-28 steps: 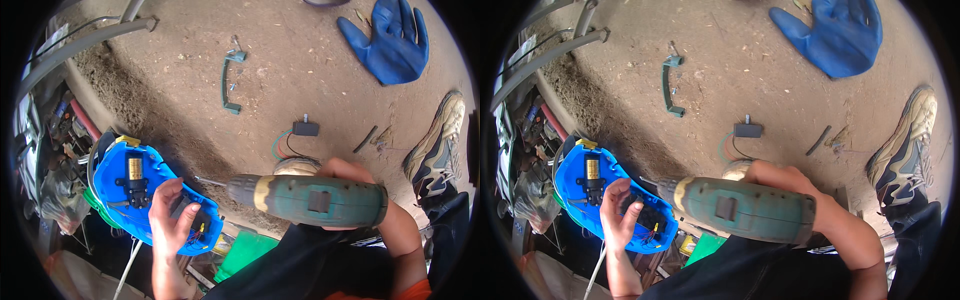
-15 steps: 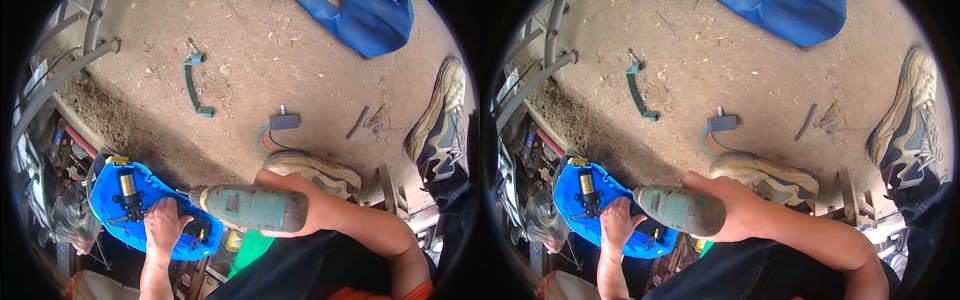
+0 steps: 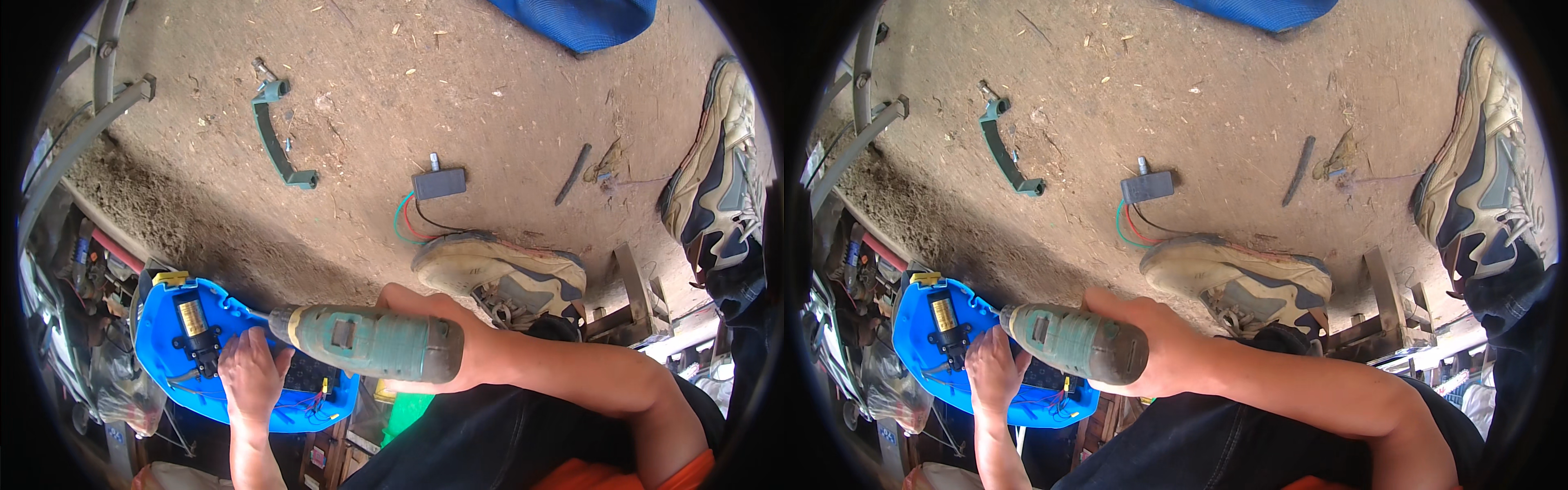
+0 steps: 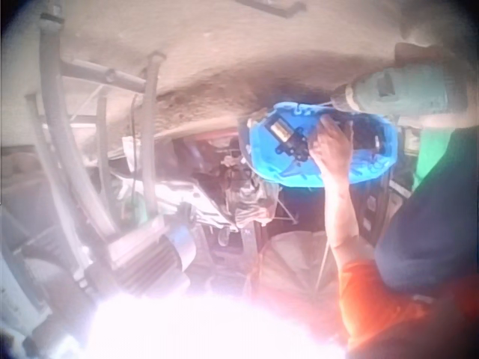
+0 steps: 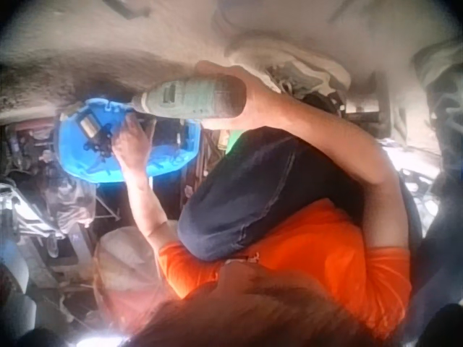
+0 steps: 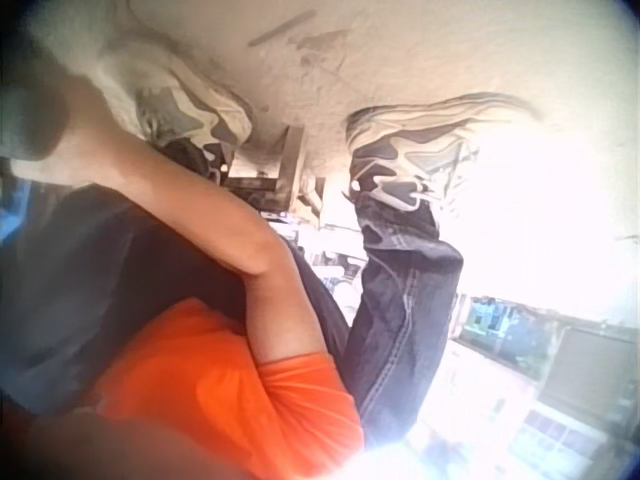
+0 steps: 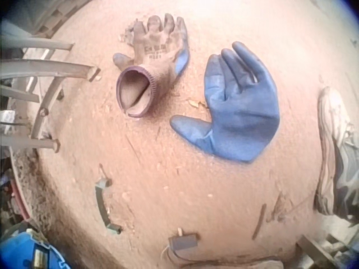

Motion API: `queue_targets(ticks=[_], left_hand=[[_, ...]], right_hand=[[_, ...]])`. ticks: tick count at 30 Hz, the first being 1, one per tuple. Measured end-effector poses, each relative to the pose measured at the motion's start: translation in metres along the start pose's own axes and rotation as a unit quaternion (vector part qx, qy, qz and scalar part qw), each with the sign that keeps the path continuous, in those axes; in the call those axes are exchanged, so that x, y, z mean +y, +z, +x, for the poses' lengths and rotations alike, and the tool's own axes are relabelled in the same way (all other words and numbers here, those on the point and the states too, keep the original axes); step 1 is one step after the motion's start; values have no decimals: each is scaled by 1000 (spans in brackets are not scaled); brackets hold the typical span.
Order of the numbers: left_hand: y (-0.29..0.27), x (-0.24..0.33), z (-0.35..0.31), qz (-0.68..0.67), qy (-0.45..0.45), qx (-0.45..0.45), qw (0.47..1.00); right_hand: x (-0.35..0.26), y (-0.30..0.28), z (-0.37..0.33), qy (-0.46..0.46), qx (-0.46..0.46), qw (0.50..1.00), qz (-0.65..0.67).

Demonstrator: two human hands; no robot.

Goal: The person sits on the floor and works on a blue plastic container, manipulating internal wires and components. They use pliers to strip wire ends and a power drill to secure a black rectangular component inside the container.

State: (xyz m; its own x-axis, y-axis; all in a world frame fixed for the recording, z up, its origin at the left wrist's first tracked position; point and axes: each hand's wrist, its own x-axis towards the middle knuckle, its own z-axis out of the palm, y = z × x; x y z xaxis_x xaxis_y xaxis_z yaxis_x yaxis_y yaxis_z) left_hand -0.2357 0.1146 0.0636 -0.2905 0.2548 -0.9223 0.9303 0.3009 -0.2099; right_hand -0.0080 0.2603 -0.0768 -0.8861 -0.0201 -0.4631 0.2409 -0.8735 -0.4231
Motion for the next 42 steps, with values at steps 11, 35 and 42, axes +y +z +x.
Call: queue_targets(ticks=[11,35,42], left_hand=[[13,2,-9,-75,-68,-16,995],[17,13,-18,-107,-95,-26,989],[25,17,-20,-102,-57,-7,993]], right_hand=[[11,3,12,58,-36,998,7],[-81,-112,19,45,249,967,-13],[-116,-104,-7,168,218,694,-665]])
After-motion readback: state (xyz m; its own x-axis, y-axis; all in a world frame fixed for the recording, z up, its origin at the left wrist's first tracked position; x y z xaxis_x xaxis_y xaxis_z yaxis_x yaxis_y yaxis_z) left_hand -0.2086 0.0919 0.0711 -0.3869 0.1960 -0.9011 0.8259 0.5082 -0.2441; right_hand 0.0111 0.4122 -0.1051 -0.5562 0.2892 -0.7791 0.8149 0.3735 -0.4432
